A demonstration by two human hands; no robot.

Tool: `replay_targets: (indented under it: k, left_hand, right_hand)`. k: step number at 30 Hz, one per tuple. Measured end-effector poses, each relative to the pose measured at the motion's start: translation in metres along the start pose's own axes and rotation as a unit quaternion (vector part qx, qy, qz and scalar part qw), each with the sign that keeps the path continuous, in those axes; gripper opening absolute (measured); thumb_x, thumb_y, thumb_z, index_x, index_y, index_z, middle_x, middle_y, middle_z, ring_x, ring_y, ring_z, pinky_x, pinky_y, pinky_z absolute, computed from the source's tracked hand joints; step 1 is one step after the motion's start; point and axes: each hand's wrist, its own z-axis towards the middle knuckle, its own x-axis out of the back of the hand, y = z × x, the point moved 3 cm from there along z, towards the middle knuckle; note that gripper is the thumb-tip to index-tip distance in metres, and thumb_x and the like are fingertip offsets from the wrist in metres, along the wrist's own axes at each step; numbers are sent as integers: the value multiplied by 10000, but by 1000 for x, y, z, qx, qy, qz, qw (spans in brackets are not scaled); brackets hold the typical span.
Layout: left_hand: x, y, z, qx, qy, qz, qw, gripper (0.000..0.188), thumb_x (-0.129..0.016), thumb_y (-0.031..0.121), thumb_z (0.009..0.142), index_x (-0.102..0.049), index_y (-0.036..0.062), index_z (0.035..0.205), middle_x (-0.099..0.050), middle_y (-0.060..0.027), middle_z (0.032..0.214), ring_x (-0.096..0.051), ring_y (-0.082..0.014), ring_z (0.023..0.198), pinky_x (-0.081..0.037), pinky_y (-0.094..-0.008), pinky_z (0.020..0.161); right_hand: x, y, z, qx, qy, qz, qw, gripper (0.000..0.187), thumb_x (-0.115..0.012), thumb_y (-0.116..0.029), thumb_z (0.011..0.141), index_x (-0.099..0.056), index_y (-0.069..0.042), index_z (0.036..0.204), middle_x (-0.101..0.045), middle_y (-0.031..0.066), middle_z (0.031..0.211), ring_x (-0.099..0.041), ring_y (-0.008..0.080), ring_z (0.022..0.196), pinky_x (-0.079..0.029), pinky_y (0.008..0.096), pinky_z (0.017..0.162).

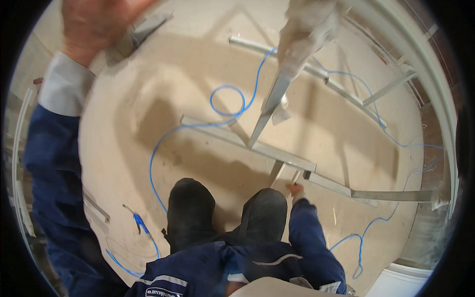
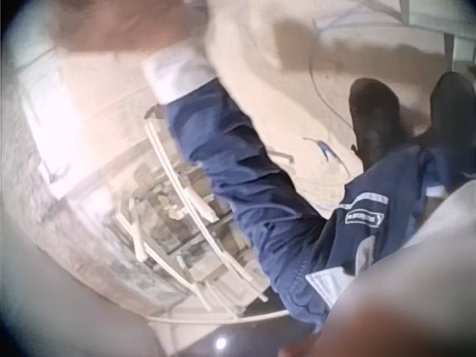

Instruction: The person wipes a long white wooden panel with a cloth, then uses a spray gun to apply paint to both sides of the panel. The person flips the panel over to access the other side and continues spraying.

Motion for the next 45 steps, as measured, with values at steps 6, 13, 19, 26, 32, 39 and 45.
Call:
replay_targets:
  k: [6, 13, 19, 26, 32, 39, 45]
  left_hand:
    - [-13, 6, 40, 104, -14, -120, 987, 784, -916, 268, 690, -582, 213, 1398, -620, 5, 1368, -586, -223, 1246, -421, -456, 1119]
    - [-22, 19, 39, 174, 70, -139, 972, 714, -881, 219, 670, -590, 247, 1321, -613, 49, 1237, -578, -154, 1187, -389, -419, 1131]
    - [-29, 12, 39, 158, 21, -152, 975, 792, -863, 147, 704, -532, 181, 1423, -598, -18, 1397, -536, -207, 1330, -374, -448, 1189]
    - [-36, -5, 64, 117, -189, -145, 964, 789, -800, 103, 753, -485, 148, 1475, -587, -57, 1458, -524, -213, 1372, -313, -433, 1242]
    - [-37, -17, 86, 80, -304, -190, 930, 675, -738, 63, 736, -570, 108, 1388, -737, -80, 1187, -683, -244, 1109, -330, -431, 1232]
    - [-29, -21, 107, 38, -382, -151, 911, 670, -708, 45, 684, -587, 78, 1342, -753, -152, 1010, -686, -279, 1044, -349, -447, 1225]
    - [-33, -27, 104, 16, -278, -199, 940, 631, -706, 50, 665, -594, 66, 1286, -732, -170, 859, -692, -344, 904, -482, -454, 1056]
  right_hand:
    - [7, 44, -133, 9, 176, 116, 978, 451, -775, -285, 681, -706, 85, 929, -740, 247, 917, -722, 364, 866, -557, 462, 798]
    - [19, 105, -278, -127, 79, 475, 867, 445, -746, -178, 727, -699, 94, 1076, -712, 222, 979, -714, 385, 871, -583, 473, 778]
    - [27, 101, -315, -70, 48, 695, 714, 420, -664, -78, 792, -653, 53, 1191, -686, 175, 1084, -690, 349, 993, -585, 480, 867]
    - [134, -30, -291, 230, 206, 447, 840, 479, -719, -115, 773, -650, 78, 1206, -701, 139, 1054, -669, 239, 944, -533, 348, 845]
    - [223, -161, -396, 420, 382, 224, 792, 506, -717, -139, 769, -631, 34, 1237, -701, 187, 1062, -684, 267, 979, -535, 367, 889]
    - [295, -239, -510, 628, 548, 48, 551, 671, -788, -6, 634, -630, -38, 1285, -685, 180, 1179, -674, 374, 1015, -543, 419, 893]
    - [324, -284, -557, 682, 612, -71, 394, 655, -840, -15, 638, -647, -56, 1263, -701, 142, 1217, -681, 345, 1104, -539, 456, 948]
